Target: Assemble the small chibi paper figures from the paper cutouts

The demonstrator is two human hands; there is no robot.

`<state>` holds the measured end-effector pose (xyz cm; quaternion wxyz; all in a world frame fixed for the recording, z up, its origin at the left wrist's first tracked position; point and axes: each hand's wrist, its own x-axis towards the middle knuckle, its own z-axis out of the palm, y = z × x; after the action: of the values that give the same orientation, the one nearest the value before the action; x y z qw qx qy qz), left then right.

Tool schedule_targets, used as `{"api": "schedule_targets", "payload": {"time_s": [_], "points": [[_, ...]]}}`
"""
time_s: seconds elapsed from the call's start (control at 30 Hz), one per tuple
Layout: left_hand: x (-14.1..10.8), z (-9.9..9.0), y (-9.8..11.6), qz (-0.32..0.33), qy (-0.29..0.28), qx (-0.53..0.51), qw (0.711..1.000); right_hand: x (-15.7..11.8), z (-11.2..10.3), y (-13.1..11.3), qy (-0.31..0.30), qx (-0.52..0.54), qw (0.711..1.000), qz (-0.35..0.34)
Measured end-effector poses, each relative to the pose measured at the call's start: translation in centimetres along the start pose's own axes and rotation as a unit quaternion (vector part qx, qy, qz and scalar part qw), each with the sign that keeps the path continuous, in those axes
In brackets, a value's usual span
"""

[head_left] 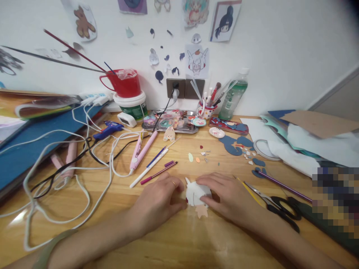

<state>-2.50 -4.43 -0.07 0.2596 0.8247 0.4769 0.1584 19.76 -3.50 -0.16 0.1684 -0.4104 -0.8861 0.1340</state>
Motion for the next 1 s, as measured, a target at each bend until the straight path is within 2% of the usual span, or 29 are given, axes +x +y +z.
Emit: {"api": "schedule_targets", "payload": {"time_s": [0.1,0.23,0.37,0.47,0.57,0.7,0.77,0.83,1.0], "points": [[0.0,-0.1,0.1,0.002,-0.009,0.005,1.0,0.0,-0.1,0.0,-0.001,-0.001,1.0,0.003],[0.3,-0.6,0.1,0.035,-0.022,0.02,0.999,0.2,-0.1,-0.2,-0.01,0.002,1.0,0.003],[0.8,-1.6,0.0,0.052,-0.001,0.004,0.999,0.3,-0.6,-0.2,-0.01,0.017,1.0,0.006],[1.2,-2.1,0.2,0.064,0.028,0.003,0.998,0.3,-1.4,0.4,0.022,0.019,0.999,0.014],[1.8,-2.3,0.5,0.089,0.041,0.012,0.995,0.1,-2.6,1.4,0.081,-0.005,0.996,0.029],[3.0,-2.8,0.6,0.094,0.044,0.019,0.994,0.2,-4.7,2.8,0.129,-0.036,0.984,0.115],[3.8,-3.2,0.5,0.068,0.051,0.024,0.996,0.8,-5.4,3.4,0.108,-0.054,0.98,0.156],[4.6,-3.6,0.2,0.039,0.06,0.026,0.997,2.0,-5.5,3.9,0.068,-0.066,0.983,0.155],[5.7,-3.6,-0.1,0.03,0.068,0.016,0.997,6.7,-3.6,6.7,-0.004,-0.055,0.989,0.135]]}}
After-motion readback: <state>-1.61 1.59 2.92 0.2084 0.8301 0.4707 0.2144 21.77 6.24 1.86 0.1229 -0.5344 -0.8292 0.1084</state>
